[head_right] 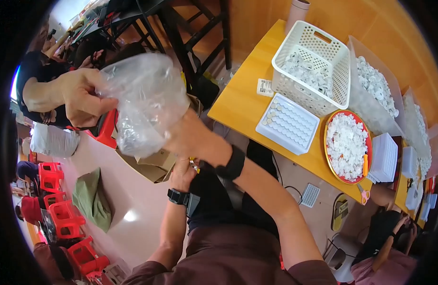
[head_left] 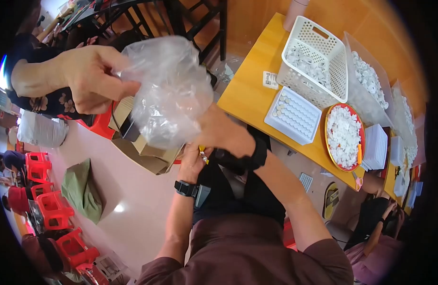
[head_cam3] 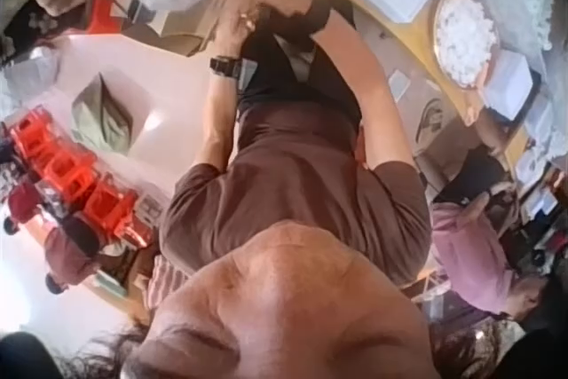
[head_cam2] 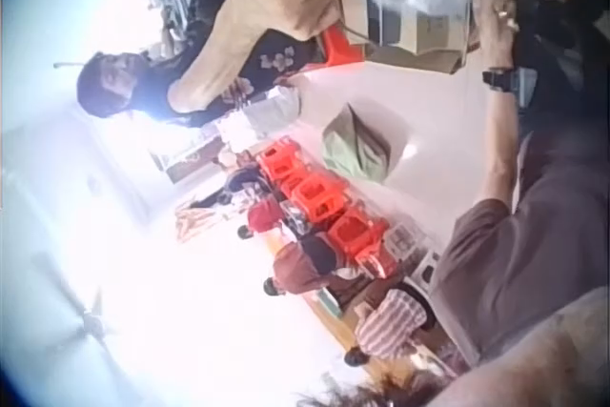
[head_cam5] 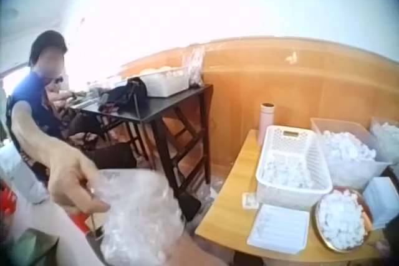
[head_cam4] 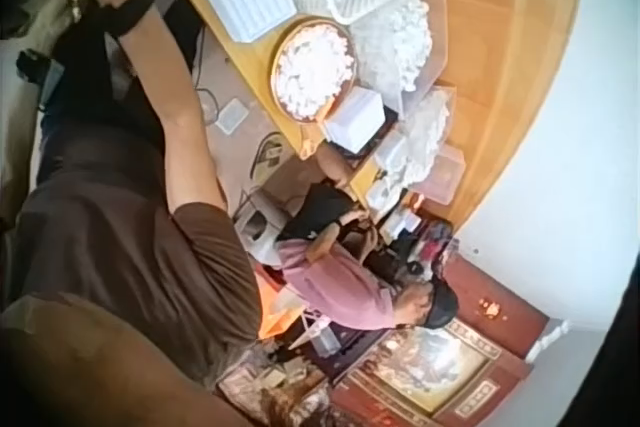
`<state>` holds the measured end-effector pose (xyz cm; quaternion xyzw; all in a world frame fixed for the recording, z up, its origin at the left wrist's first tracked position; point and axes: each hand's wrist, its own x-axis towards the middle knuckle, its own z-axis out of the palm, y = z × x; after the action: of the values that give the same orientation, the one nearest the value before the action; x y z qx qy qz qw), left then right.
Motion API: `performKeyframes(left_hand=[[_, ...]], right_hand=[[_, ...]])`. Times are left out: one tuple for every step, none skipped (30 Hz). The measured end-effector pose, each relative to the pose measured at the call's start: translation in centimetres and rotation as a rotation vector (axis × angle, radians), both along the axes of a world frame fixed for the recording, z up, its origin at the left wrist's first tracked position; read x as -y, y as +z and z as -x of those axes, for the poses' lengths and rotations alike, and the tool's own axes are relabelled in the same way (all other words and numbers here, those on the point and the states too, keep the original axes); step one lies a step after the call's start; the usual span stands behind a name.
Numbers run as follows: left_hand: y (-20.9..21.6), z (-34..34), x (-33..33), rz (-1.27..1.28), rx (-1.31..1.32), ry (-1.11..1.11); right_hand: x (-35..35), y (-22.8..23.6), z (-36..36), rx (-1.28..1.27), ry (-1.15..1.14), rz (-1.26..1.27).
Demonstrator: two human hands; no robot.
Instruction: Assembling small LED components into plastic housings and sorting them into bins.
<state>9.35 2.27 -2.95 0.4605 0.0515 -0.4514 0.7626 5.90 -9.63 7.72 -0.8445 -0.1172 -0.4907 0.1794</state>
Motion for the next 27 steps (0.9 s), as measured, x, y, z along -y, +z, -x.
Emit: performKeyframes(left_hand=[[-0.1, 0.1, 0.0, -0.005, -0.005, -0.001], [-0.2, 0.3, 0.0, 0.133, -0.019, -0.084], [-0.3, 0.4, 0.0, 0.272, -0.033, -0.164], [-0.4, 0.5, -0.1, 0.312, -0.03, -0.181], [-0.5, 0.6, -0.3, 0.307, -0.036, -0.176], [-0.3, 1.0, -0.2, 0.311, -0.026, -0.186], [0.0, 1.5, 0.0, 0.315, -0.015, -0.198], [0.3, 1.9, 0.3, 0.317, -0.027, -0.201], [0.7, 2.5, 0.6, 0.314, 0.001, -0.219], [0.8, 2.9, 0.6, 0.304, 0.031, -0.232], [0.9, 3.3, 0.7, 0.299, 0.018, -0.234], [1.1, 3.7, 0.9, 0.236, 0.072, -0.234], [1.1, 3.8, 0.8, 0.172, 0.13, -0.23], [0.8, 4.0, 0.8, 0.164, 0.155, -0.216], [0.6, 4.1, 0.9, 0.157, 0.183, -0.207], [0.5, 4.1, 0.8, 0.157, 0.189, -0.228], [0.5, 4.4, 1.0, 0.151, 0.247, -0.214], [0.6, 4.6, 1.1, 0.139, 0.267, -0.219], [0.8, 4.7, 1.2, 0.126, 0.288, -0.224], [1.0, 4.8, 1.2, 0.127, 0.288, -0.227], [1.1, 5.0, 1.2, 0.114, 0.311, -0.237], [1.3, 5.1, 1.3, 0.103, 0.334, -0.245], [1.4, 5.3, 1.3, 0.104, 0.336, -0.245], [1.5, 5.4, 1.4, 0.09, 0.34, -0.243], [1.6, 5.6, 1.4, 0.076, 0.344, -0.24], [1.6, 5.8, 1.6, 0.079, 0.345, -0.239], [1.6, 6.0, 1.7, 0.071, 0.358, -0.214]], right_hand=[[1.0, 0.7, -0.8, 0.058, -0.003, -0.048], [1.4, 1.3, -1.1, 0.116, -0.008, -0.095], [1.5, 1.7, -0.7, 0.11, -0.008, -0.097], [1.8, 2.0, 0.0, -0.168, 0.022, -0.324], [2.0, 2.2, 0.9, -0.449, 0.052, -0.547], [2.1, 2.4, 2.7, -0.505, 0.102, -0.595], [2.0, 1.4, 4.3, -0.515, 0.094, -0.595], [1.7, -0.2, 5.7, -0.513, 0.048, -0.71], [1.3, -1.5, 7.4, -0.507, -0.002, -0.825], [0.8, -2.8, 8.9, -0.518, -0.007, -0.832], [0.2, -3.9, 10.3, -0.529, -0.07, -0.928], [-0.6, -4.8, 11.4, -0.534, -0.139, -1.024], [-1.4, -5.6, 12.0, -0.539, -0.145, -1.032], [-2.2, -6.2, 12.4, -0.51, -0.182, -1.067], [-2.8, -6.7, 12.8, -0.476, -0.223, -1.099], [-3.3, -6.9, 12.9, -0.449, -0.239, -1.068], [-3.7, -6.9, 12.9, -0.446, -0.245, -1.073], [-4.1, -6.8, 13.0, -0.41, -0.259, -1.05], [-4.4, -6.8, 12.9, -0.374, -0.27, -1.026], [-4.6, -6.8, 12.9, -0.357, -0.261, -1.005], [-4.7, -6.8, 12.9, -0.355, -0.262, -1.005], [-4.8, -6.8, 12.9, -0.356, -0.282, -0.975], [-4.8, -6.8, 12.9, -0.358, -0.301, -0.945], [-4.9, -6.8, 12.9, -0.357, -0.3, -0.942], [-5.0, -6.9, 13.1, -0.386, -0.331, -0.906], [-5.0, -7.0, 13.2, -0.415, -0.363, -0.869], [-5.2, -7.0, 13.1, -0.414, -0.36, -0.868]])
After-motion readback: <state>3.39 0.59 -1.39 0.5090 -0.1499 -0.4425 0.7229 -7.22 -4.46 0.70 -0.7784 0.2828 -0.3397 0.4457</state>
